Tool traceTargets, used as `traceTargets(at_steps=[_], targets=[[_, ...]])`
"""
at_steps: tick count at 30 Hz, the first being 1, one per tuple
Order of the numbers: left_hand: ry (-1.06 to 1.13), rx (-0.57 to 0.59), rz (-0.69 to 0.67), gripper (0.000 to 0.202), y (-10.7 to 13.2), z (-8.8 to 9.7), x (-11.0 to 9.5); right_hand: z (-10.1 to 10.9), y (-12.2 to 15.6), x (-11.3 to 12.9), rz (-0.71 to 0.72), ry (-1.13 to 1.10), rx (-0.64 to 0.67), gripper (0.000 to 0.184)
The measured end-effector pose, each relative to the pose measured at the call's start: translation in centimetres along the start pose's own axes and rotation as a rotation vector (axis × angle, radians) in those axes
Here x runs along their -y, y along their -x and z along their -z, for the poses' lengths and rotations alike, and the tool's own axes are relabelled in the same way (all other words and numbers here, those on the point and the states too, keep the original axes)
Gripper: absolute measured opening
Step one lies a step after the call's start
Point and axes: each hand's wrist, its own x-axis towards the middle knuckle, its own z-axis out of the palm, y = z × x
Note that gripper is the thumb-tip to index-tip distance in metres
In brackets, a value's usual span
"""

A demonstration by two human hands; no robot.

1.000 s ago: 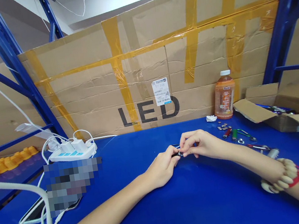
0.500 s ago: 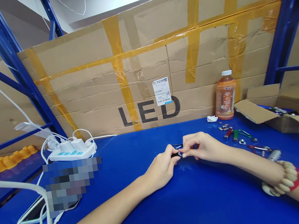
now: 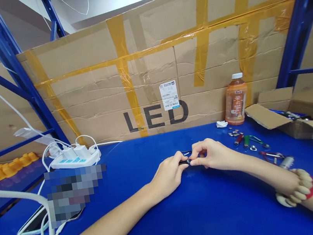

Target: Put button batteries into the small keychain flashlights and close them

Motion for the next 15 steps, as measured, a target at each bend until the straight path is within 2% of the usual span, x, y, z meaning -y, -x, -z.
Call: traceTargets(at_steps=[10, 15], targets=[[0.020, -0.019, 0.010, 0.006, -0.09, 0.00, 0.04, 0.06, -0.12, 0.17, -0.058, -0.072, 0.032, 0.026], [0.027, -0.010, -0.029, 0.020, -0.08, 0.13, -0.11, 0.00, -0.20, 0.60, -0.096, -0.183, 0.052, 0.032]])
